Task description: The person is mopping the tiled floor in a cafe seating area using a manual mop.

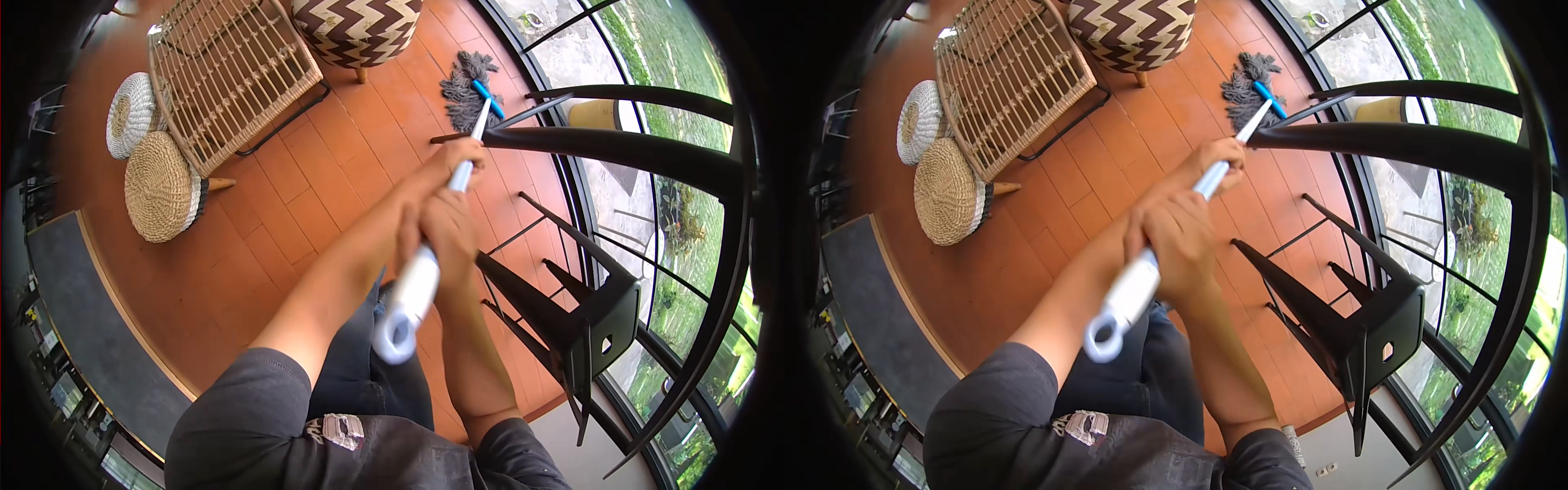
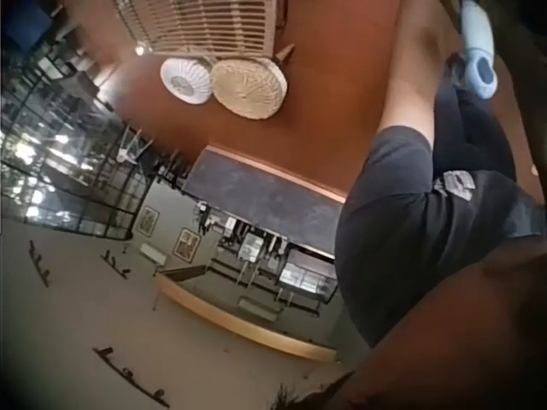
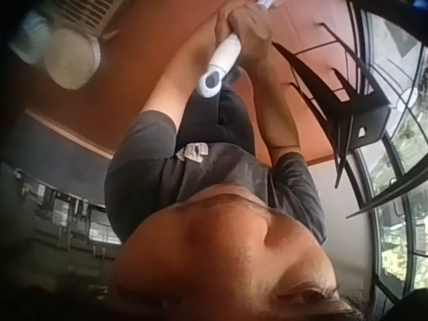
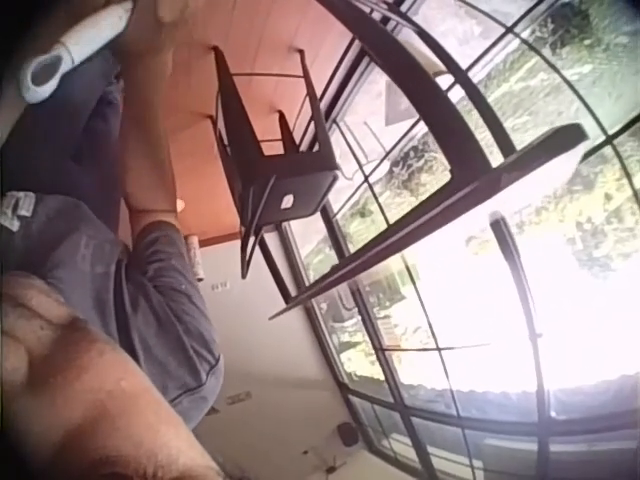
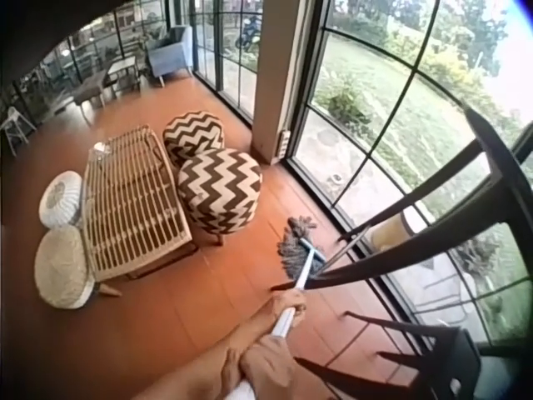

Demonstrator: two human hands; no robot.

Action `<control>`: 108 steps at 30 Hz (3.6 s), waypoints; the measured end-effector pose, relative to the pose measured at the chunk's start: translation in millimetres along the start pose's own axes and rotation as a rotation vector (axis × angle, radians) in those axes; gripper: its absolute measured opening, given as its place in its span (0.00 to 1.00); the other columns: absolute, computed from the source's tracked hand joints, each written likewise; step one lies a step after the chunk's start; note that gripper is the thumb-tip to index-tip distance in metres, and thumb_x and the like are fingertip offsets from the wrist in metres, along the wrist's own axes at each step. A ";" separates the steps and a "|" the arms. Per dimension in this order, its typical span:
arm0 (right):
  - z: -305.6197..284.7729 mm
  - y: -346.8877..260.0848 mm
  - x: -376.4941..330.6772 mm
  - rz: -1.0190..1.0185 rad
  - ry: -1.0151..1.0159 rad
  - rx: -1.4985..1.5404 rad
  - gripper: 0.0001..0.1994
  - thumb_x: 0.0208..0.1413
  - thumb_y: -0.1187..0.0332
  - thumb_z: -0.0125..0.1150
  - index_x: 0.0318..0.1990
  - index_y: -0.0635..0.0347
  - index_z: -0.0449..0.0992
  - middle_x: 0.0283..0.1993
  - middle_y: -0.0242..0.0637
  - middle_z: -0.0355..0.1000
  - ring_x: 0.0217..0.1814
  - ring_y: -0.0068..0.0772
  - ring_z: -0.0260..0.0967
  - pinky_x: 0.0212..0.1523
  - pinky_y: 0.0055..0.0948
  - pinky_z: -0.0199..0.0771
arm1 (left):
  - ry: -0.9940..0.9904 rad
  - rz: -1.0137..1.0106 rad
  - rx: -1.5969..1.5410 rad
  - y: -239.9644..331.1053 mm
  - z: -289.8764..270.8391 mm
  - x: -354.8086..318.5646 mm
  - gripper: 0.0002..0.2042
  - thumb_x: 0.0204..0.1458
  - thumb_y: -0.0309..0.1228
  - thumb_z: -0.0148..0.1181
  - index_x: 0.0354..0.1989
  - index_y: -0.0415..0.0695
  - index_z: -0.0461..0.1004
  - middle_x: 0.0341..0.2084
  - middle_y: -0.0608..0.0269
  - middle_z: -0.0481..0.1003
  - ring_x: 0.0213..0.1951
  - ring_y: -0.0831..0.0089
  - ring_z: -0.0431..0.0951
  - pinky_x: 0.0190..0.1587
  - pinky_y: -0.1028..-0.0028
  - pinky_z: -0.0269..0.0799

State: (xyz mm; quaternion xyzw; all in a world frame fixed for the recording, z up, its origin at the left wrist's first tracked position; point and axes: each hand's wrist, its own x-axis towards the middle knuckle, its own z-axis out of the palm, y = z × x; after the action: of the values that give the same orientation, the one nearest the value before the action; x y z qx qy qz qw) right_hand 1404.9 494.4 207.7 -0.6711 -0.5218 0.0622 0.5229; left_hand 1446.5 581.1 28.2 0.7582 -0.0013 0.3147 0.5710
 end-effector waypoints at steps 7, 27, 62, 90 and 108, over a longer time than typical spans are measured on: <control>49.9 85.1 -17.7 -0.065 -0.091 -0.170 0.10 0.43 0.72 0.62 0.19 0.56 0.64 0.19 0.37 0.64 0.25 0.41 0.63 0.34 0.39 0.61 | 0.013 0.024 -0.233 -27.3 -20.4 0.9 0.18 0.44 0.12 0.58 0.43 0.43 0.69 0.35 0.64 0.68 0.32 0.75 0.68 0.32 0.80 0.65; -33.7 47.0 -102.9 -0.043 0.307 0.261 0.09 0.43 0.79 0.60 0.20 0.61 0.64 0.18 0.35 0.61 0.19 0.35 0.61 0.30 0.33 0.67 | 0.264 -0.261 0.498 23.2 39.2 -47.2 0.04 0.41 0.21 0.55 0.23 0.43 0.67 0.33 0.57 0.70 0.41 0.53 0.72 0.40 0.61 0.71; -151.5 -133.0 -215.1 0.214 0.301 0.492 0.14 0.43 0.66 0.55 0.15 0.58 0.56 0.10 0.31 0.53 0.10 0.27 0.45 0.18 0.32 0.46 | -0.391 -0.136 0.403 142.7 81.2 -160.9 0.14 0.44 0.36 0.62 0.14 0.46 0.66 0.17 0.56 0.69 0.25 0.54 0.71 0.31 0.58 0.66; -59.1 -201.8 -232.6 0.391 0.432 0.376 0.14 0.45 0.69 0.57 0.16 0.59 0.57 0.12 0.32 0.53 0.14 0.31 0.51 0.26 0.36 0.58 | -0.882 -0.199 0.426 142.5 11.9 -198.1 0.10 0.49 0.38 0.58 0.20 0.49 0.71 0.22 0.62 0.70 0.36 0.57 0.72 0.49 0.44 0.63; -87.9 -220.1 -328.0 0.459 0.556 0.389 0.12 0.41 0.76 0.57 0.15 0.61 0.59 0.14 0.35 0.56 0.19 0.38 0.60 0.32 0.40 0.67 | -0.823 -0.061 0.369 155.9 89.7 -242.9 0.08 0.42 0.31 0.61 0.17 0.49 0.67 0.19 0.63 0.67 0.31 0.57 0.70 0.41 0.54 0.63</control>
State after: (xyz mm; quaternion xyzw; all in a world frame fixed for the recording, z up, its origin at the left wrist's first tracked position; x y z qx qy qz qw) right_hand 1173.6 167.3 264.0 -0.6500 -0.1758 0.0907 0.7338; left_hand 1238.0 362.3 33.3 0.9092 -0.1496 -0.0349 0.3870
